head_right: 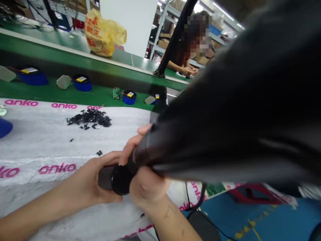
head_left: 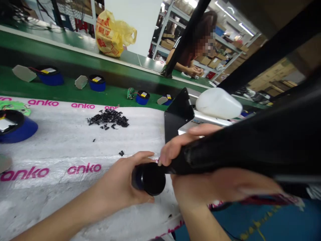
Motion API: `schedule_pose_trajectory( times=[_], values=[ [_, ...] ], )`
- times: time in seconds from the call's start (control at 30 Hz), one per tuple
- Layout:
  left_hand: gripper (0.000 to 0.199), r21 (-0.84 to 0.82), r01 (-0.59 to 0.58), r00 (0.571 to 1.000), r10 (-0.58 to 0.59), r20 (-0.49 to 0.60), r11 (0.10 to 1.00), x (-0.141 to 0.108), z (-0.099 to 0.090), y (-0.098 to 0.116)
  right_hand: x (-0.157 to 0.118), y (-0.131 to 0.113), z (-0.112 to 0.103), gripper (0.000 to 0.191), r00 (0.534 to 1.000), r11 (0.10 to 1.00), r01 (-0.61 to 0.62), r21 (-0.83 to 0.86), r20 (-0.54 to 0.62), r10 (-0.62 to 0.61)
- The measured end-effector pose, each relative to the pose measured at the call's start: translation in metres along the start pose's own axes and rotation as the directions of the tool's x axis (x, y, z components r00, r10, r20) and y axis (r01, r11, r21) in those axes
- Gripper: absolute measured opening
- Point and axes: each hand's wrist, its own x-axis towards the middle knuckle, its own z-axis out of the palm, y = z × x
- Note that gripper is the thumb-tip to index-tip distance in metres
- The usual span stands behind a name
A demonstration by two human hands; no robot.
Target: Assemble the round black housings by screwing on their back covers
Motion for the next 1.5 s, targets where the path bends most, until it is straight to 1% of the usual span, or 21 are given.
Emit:
schedule_pose_trajectory(
  times=[0.07,0.17,0.27,0.33,0.4,0.43,0.5,0.53,0.57,0.63,0.7,0.8,0.87,0.93,0.97,1.07,1.17,1.27,1.33,1.43,1.5],
  values=[
    [0.071,-0.016,-0.025,0.999,0.024,-0.023,1.000,0.000,0.002,-0.005,-0.009,0.009,0.000,0.040,0.998,0.996,0.038,0.084,-0.055,-0.033],
    [0.054,0.037,0.004,1.000,-0.004,-0.014,0.999,0.001,0.003,-0.011,-0.019,0.020,0.001,0.045,0.998,0.984,0.015,0.176,-0.070,-0.002],
    [0.057,0.105,-0.011,0.999,0.014,-0.032,0.994,0.003,0.000,-0.013,-0.015,0.021,-0.003,0.056,0.998,0.961,-0.018,0.275,-0.048,0.033],
    [0.056,0.184,-0.060,0.995,0.073,-0.061,0.981,0.004,-0.003,-0.014,-0.006,0.014,-0.014,0.053,0.996,0.952,-0.028,0.306,-0.074,0.054],
    [0.049,0.264,-0.093,0.990,0.117,-0.076,0.960,0.003,-0.006,-0.014,0.006,0.004,-0.032,0.051,0.982,0.970,0.030,0.240,-0.190,0.017],
    [0.049,0.290,-0.094,0.990,0.121,-0.078,0.953,0.002,-0.007,-0.016,0.012,-0.001,-0.043,0.050,0.962,0.982,0.087,0.167,-0.268,-0.040],
    [0.055,0.317,-0.058,0.992,0.090,-0.087,0.947,0.000,-0.011,-0.021,0.024,-0.009,-0.064,0.047,0.905,0.980,0.200,0.005,-0.384,-0.183],
    [0.059,0.333,-0.042,0.993,0.077,-0.093,0.942,-0.002,-0.012,-0.024,0.030,-0.012,-0.072,0.047,0.879,0.969,0.244,-0.050,-0.410,-0.242],
    [0.061,0.354,-0.033,0.992,0.073,-0.099,0.935,-0.003,-0.014,-0.027,0.036,-0.013,-0.079,0.048,0.859,0.957,0.278,-0.087,-0.424,-0.288],
    [0.060,0.407,-0.041,0.989,0.094,-0.111,0.912,-0.006,-0.014,-0.033,0.046,-0.011,-0.085,0.048,0.843,0.940,0.310,-0.147,-0.415,-0.342],
    [0.061,0.453,-0.064,0.988,0.121,-0.097,0.889,-0.008,-0.012,-0.034,0.052,-0.005,-0.087,0.045,0.850,0.932,0.309,-0.189,-0.385,-0.360],
    [0.072,0.475,-0.082,0.988,0.134,-0.077,0.876,-0.005,-0.003,-0.027,0.053,0.003,-0.086,0.042,0.879,0.941,0.262,-0.213,-0.350,-0.324],
    [0.070,0.460,-0.070,0.986,0.131,-0.103,0.885,-0.001,0.003,-0.019,0.047,0.002,-0.084,0.047,0.897,0.955,0.219,-0.198,-0.345,-0.277],
    [0.062,0.425,-0.036,0.985,0.104,-0.137,0.905,0.002,0.006,-0.010,0.036,-0.006,-0.078,0.054,0.917,0.973,0.160,-0.168,-0.338,-0.210],
    [0.058,0.409,-0.025,0.988,0.086,-0.131,0.912,0.003,0.007,-0.006,0.030,-0.011,-0.072,0.057,0.927,0.982,0.127,-0.140,-0.335,-0.168],
    [0.057,0.371,-0.047,0.997,0.066,-0.038,0.928,0.003,0.003,0.000,0.013,-0.029,-0.047,0.060,0.951,0.997,0.072,-0.007,-0.299,-0.071],
    [0.059,0.299,-0.091,0.996,0.087,0.024,0.950,0.001,-0.002,-0.001,0.006,-0.039,-0.016,0.060,0.977,0.995,0.028,0.099,-0.212,-0.007],
    [0.058,0.244,-0.098,0.995,0.092,0.036,0.965,-0.001,-0.004,-0.004,0.007,-0.036,0.006,0.067,0.985,0.990,-0.039,0.135,-0.162,0.061],
    [0.062,0.224,-0.106,0.994,0.098,0.047,0.969,-0.002,-0.004,-0.005,0.009,-0.029,0.015,0.070,0.985,0.988,-0.068,0.142,-0.150,0.090],
    [0.061,0.170,-0.138,0.990,0.130,0.061,0.976,-0.002,-0.004,-0.004,0.010,-0.021,0.018,0.068,0.985,0.986,-0.090,0.139,-0.133,0.109],
    [0.056,0.146,-0.139,0.990,0.131,0.060,0.980,-0.001,-0.005,-0.004,0.008,-0.018,0.017,0.064,0.989,0.987,-0.071,0.145,-0.118,0.088]
  ],
)
